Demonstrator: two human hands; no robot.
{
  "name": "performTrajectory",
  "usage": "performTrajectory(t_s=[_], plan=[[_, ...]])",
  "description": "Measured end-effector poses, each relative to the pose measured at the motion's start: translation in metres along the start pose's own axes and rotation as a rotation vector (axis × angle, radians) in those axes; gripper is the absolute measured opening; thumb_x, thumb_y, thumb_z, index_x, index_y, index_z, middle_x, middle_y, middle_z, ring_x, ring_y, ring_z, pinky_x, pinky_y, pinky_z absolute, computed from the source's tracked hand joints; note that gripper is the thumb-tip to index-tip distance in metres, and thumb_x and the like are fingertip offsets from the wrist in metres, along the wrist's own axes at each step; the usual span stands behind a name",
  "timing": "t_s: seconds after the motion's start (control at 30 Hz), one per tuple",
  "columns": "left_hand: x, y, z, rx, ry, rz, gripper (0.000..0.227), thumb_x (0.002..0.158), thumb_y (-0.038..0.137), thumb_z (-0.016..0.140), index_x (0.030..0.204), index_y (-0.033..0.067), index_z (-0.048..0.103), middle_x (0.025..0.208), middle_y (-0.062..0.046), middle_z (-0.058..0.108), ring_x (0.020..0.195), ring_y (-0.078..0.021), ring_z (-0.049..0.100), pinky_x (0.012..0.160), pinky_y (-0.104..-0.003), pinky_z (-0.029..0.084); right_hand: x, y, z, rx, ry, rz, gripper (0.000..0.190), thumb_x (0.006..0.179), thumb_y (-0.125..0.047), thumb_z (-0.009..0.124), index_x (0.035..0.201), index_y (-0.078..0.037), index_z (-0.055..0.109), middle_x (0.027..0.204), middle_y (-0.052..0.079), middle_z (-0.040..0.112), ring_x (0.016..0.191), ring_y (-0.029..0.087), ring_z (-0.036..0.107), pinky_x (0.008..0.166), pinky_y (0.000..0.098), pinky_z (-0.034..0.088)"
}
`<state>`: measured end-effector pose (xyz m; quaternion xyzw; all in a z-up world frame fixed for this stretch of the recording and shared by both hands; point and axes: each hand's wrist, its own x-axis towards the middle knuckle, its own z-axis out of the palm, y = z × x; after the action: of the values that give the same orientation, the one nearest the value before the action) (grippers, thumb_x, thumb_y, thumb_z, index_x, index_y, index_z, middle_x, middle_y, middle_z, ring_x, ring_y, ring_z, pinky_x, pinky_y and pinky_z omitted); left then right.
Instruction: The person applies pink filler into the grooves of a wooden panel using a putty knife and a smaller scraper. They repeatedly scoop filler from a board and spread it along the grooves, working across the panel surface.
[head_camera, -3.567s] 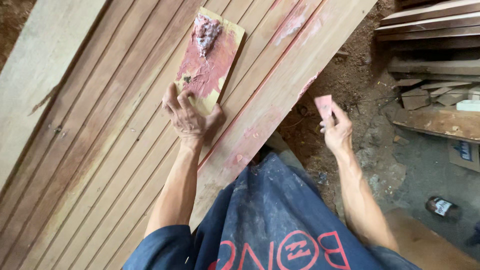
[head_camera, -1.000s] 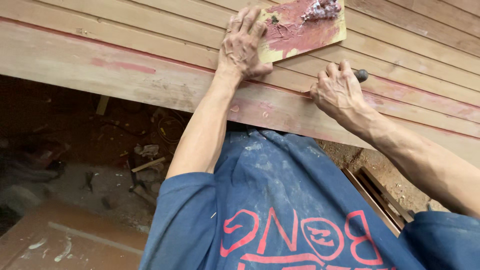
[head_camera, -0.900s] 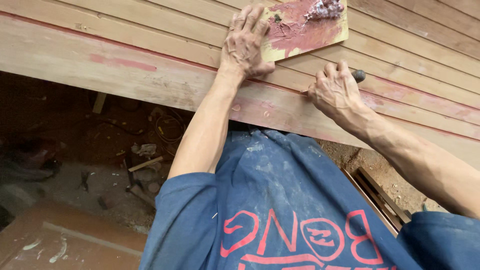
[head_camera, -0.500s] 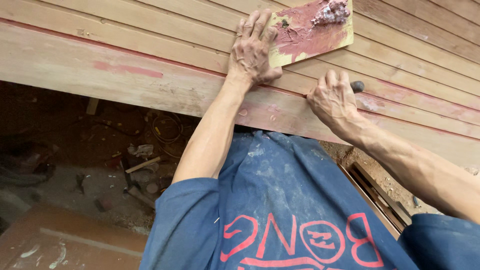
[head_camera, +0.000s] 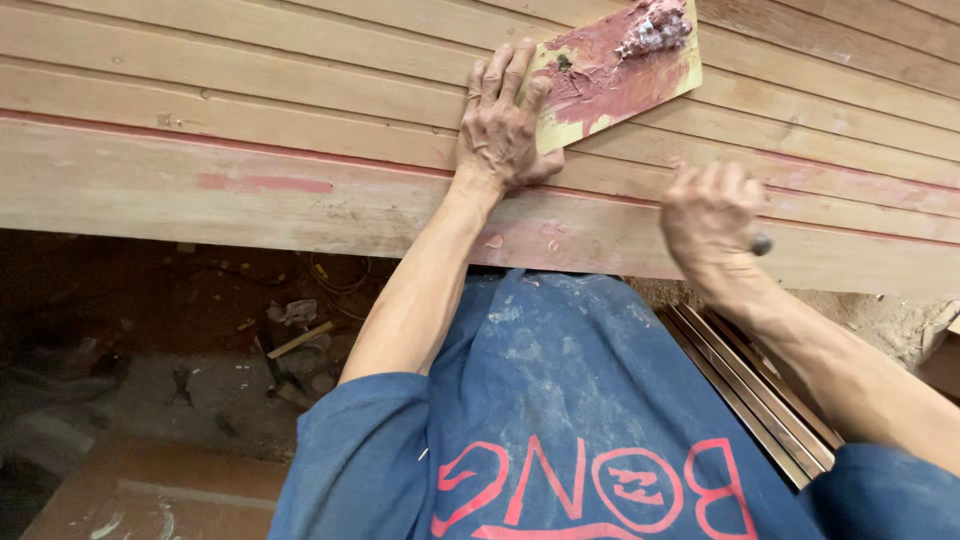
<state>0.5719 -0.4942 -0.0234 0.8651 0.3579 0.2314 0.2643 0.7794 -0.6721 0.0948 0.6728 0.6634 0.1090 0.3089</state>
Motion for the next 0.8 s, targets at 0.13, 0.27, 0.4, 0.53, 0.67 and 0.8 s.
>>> performTrajectory(t_s=[0.13,0.27,0.4,0.53,0.67,0.8], plan=[[-0.001,0.002,-0.002,0.009,0.015,0.027,0.076,0.060,0.041,0.087,0.124,0.0124,0.055,0.157,-0.018,0.038,0.144,-0.0415,0.038,0.122,-0.060,0.028,-0.009,0.067,0.004,0.516,-0.274,0.263,0.025,0.098,-0.027,0.067,0.102,-0.005,0.077,0.086,0.020,0.069,0.073,0.030,0.063,0.054,0.0433,0.050],[0.018,-0.013,-0.009,0.012,0.002,0.120,0.071,0.061,0.045,0.084,0.119,0.0136,0.058,0.154,-0.018,0.041,0.141,-0.0401,0.040,0.121,-0.061,0.027,-0.031,0.059,0.019,1.398,-0.601,0.577,0.032,0.102,-0.022,0.062,0.124,-0.002,0.071,0.079,0.007,0.070,0.065,0.017,0.060,0.058,0.0363,0.051],[0.041,-0.031,-0.018,0.004,-0.041,0.236,0.066,0.067,0.050,0.083,0.116,0.0150,0.056,0.153,-0.019,0.042,0.140,-0.0404,0.041,0.121,-0.061,0.028,-0.039,-0.011,0.016,2.040,-0.548,0.792,0.084,0.091,-0.013,0.064,0.162,-0.001,0.022,0.066,0.004,0.057,0.051,0.011,0.054,0.048,0.0263,0.050],[0.047,-0.026,-0.023,0.037,-0.117,0.219,0.065,0.067,0.045,0.083,0.118,0.0156,0.054,0.152,-0.018,0.043,0.141,-0.0398,0.041,0.122,-0.060,0.030,-0.013,-0.064,0.001,1.930,-0.493,1.062,0.088,0.094,-0.020,0.058,0.164,-0.004,0.007,0.065,0.005,0.057,0.049,0.012,0.052,0.044,0.0279,0.048],[0.053,-0.020,-0.027,0.066,-0.153,0.227,0.069,0.067,0.045,0.084,0.120,0.0145,0.053,0.150,-0.018,0.041,0.139,-0.0421,0.039,0.120,-0.062,0.030,0.011,-0.089,-0.021,1.854,-0.559,1.235,0.097,0.091,-0.026,0.065,0.161,-0.003,0.002,0.065,0.008,0.061,0.050,0.016,0.056,0.044,0.0325,0.046],[0.057,-0.015,-0.031,0.059,-0.187,0.246,0.069,0.069,0.045,0.084,0.121,0.0129,0.051,0.151,-0.019,0.039,0.138,-0.0442,0.038,0.121,-0.062,0.031,0.021,-0.111,-0.042,1.802,-0.603,1.038,0.091,0.093,-0.030,0.065,0.160,-0.003,0.009,0.069,0.013,0.069,0.057,0.019,0.064,0.052,0.0318,0.050]])
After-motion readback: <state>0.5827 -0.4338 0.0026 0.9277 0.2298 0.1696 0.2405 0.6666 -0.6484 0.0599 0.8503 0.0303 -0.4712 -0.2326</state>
